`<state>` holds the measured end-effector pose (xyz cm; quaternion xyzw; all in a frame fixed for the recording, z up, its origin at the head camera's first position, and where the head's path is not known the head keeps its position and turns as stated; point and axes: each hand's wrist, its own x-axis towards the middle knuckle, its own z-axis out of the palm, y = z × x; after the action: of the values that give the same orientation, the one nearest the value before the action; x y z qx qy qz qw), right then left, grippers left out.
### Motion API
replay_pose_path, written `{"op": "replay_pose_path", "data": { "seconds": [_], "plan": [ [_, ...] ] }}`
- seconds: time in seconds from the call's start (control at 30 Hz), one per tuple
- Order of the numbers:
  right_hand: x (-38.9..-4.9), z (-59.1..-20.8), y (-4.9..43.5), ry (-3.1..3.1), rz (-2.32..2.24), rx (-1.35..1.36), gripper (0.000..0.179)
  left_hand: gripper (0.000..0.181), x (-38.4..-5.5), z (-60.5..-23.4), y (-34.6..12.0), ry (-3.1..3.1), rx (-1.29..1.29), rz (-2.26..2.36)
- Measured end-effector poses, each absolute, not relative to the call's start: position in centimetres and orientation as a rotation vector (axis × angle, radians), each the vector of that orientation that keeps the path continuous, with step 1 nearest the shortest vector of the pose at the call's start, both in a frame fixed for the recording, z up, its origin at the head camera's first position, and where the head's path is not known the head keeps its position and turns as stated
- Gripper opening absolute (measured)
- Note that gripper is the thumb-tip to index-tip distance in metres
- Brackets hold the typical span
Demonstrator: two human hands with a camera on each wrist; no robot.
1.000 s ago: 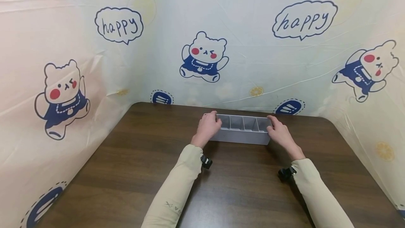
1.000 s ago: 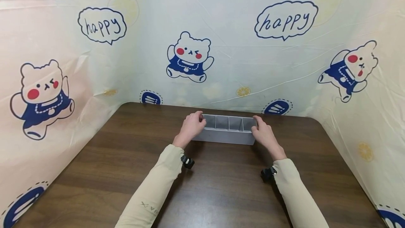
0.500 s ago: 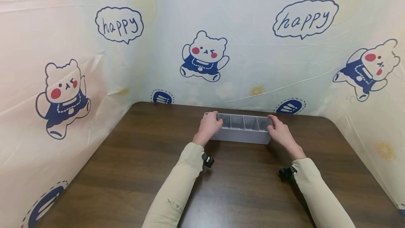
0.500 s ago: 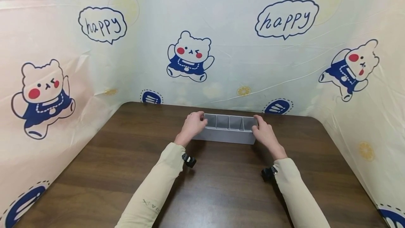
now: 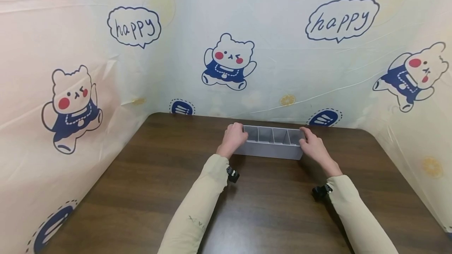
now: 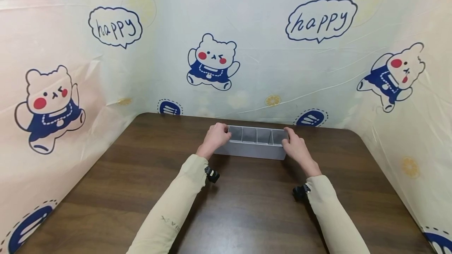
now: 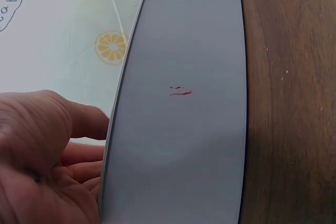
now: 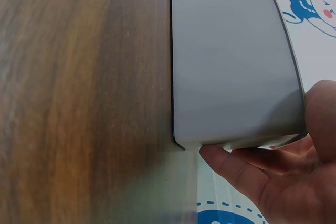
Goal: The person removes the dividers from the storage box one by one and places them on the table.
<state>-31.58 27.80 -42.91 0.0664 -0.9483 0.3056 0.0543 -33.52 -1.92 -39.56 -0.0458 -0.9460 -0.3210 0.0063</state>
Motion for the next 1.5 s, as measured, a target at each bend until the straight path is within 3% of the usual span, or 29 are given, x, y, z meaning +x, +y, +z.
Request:
{"op": "replay_pose_path", "data": {
  "seconds": [0.27, 0.83, 1.03, 1.23, 1.5],
  "plan": [
    [-31.6, -42.9, 27.8, -2.881, 0.923, 0.203, 0.051, 0.038, -34.1, -39.2, -1.8, -3.068, -0.106, -1.0],
    [-31.7, -43.1, 27.9, -2.875, 0.933, 0.2, 0.051, 0.039, -34.0, -39.8, -1.5, -3.082, -0.22, -0.724],
    [-31.7, -43.1, 27.9, -2.873, 0.934, 0.2, 0.051, 0.023, -33.8, -40.2, -1.5, -3.041, -0.209, -0.683],
    [-31.6, -43.0, 27.8, -2.872, 0.935, 0.201, 0.051, 0.037, -33.5, -40.4, -1.6, -3.004, -0.217, -0.682],
    [-31.6, -43.0, 27.9, -2.875, 0.944, 0.2, 0.051, 0.039, -33.3, -40.9, -1.7, -2.923, -0.216, -0.693]
  ]
}}
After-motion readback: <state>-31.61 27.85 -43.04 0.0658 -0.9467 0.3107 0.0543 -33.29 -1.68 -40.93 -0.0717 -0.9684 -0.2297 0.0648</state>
